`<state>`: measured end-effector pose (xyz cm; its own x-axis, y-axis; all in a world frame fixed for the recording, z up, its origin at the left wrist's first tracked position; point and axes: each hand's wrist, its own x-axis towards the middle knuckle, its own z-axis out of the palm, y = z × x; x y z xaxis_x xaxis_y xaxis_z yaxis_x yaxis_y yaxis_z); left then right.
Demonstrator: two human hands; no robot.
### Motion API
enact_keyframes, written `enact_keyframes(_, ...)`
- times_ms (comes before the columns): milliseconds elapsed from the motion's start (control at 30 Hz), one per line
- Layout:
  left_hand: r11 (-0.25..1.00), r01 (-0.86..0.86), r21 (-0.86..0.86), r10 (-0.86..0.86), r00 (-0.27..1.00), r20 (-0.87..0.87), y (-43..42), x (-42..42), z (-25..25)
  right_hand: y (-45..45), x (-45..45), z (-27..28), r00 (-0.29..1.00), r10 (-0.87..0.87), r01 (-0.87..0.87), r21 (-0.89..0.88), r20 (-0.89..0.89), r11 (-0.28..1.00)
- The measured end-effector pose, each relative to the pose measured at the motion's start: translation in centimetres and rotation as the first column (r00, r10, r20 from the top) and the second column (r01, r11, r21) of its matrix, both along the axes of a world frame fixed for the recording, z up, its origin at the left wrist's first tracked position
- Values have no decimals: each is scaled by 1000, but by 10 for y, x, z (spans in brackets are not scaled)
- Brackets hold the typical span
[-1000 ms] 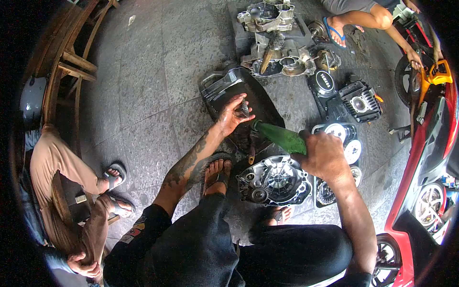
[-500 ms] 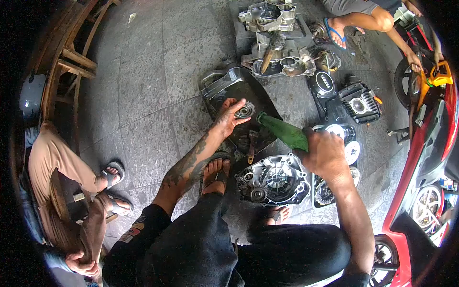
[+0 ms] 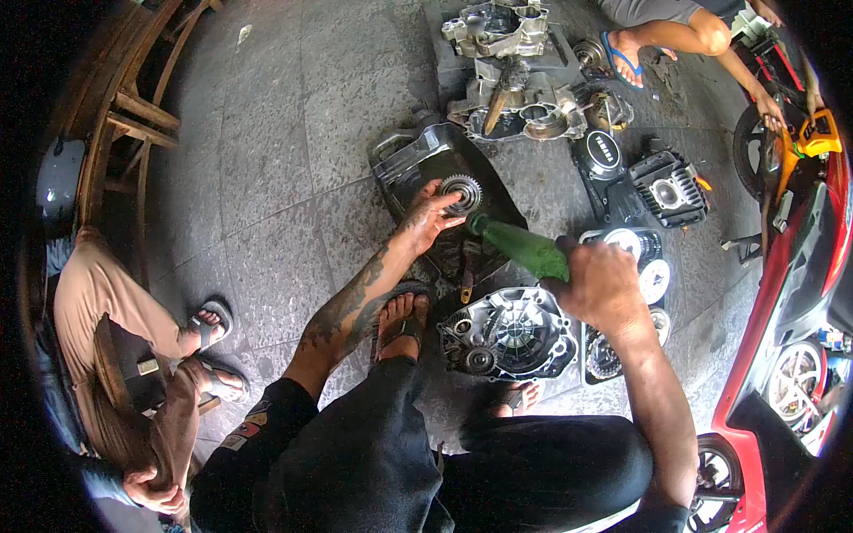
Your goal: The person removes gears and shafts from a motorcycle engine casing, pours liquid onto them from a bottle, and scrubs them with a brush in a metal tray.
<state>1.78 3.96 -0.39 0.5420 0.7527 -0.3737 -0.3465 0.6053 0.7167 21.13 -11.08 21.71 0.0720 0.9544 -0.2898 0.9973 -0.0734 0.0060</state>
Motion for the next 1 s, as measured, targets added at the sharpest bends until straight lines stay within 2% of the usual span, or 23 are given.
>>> enact_keyframes(100,998,-44,42,45,999,-24,-3,4,-3,2,-5,4,999,30,-29,-53,24,998)
enact_keyframes(167,999,-30,40,30,999,20,-2,1,-1,5,-4,6,997,-58,64,-102,55,993)
enact_keyframes(200,998,-16,65,18,999,-30,-2,1,0,4,-4,5,997,-58,64,-104,56,993)
enact_keyframes(267,996,2,90,5,997,-79,-1,3,-2,2,-3,4,999,-21,22,-23,39,1000)
enact_keyframes(367,998,5,67,1,996,-88,-1,3,-6,0,1,0,999,17,-17,-7,34,1000)
enact_keyframes(467,998,-51,25,54,990,-127,-2,5,-8,1,-1,1,1000,28,-27,-61,10,998)
enact_keyframes(567,996,-37,86,47,992,-116,-6,4,-4,0,-1,-3,998,35,-33,-36,48,999)
enact_keyframes(633,988,-10,154,44,976,-212,-6,4,2,2,-4,2,998,21,-18,-47,60,999)
enact_keyframes(767,983,-17,182,50,983,-176,-6,2,8,3,-3,0,996,-1,9,-89,92,996)
enact_keyframes(833,983,44,176,-4,975,-221,-5,0,10,4,-5,3,996,-2,10,-90,90,996)
enact_keyframes(1000,989,14,150,19,976,-217,-5,2,7,2,-4,2,998,0,4,-66,63,998)
